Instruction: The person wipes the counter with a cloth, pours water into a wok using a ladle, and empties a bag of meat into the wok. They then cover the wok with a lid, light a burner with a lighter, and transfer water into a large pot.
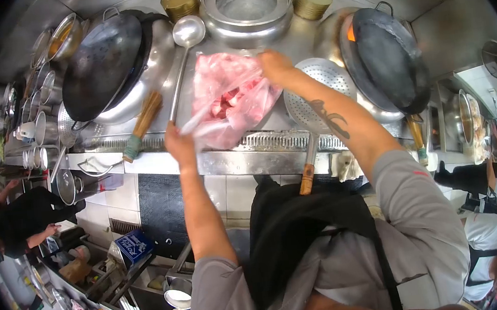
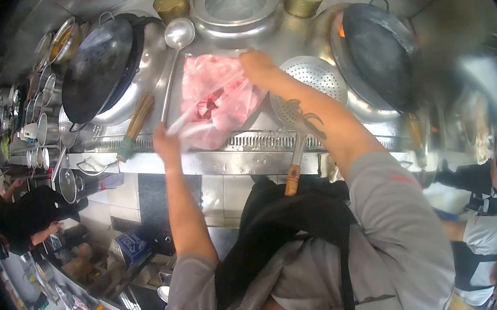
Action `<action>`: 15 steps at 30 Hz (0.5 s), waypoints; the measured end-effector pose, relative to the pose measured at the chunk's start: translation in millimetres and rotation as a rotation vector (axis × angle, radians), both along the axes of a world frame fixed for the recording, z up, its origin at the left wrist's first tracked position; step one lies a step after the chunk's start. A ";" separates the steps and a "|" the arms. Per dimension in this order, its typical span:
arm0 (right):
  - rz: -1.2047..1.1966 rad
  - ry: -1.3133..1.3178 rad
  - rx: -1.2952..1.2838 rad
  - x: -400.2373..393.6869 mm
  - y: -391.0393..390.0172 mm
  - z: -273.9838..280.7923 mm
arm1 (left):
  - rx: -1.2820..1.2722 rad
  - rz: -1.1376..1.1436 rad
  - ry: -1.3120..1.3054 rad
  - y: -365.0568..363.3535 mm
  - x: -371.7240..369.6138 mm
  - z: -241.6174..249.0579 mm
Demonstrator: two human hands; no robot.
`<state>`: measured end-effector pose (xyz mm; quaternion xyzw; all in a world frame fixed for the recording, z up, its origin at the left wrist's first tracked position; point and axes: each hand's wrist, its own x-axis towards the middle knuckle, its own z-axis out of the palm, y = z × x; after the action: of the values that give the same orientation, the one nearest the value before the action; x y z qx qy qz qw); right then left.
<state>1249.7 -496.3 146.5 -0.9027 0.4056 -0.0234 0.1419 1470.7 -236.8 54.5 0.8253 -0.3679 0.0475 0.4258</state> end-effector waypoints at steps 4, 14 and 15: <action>-0.089 -0.064 0.108 -17.4 -19.9 -20.0 | 0.210 0.056 0.145 56.4 24.4 -3.5; -0.187 -0.587 0.463 8.5 0.3 -20.9 | -0.259 0.058 1.386 50.8 29.9 -59.5; -0.195 -0.609 0.507 18.0 13.0 -8.5 | -0.398 0.024 1.468 50.0 28.1 -77.5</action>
<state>1267.6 -483.4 137.9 -0.7482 0.4219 -0.2021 0.4705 1498.8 -186.8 -23.0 0.5566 0.0345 -0.4435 0.7016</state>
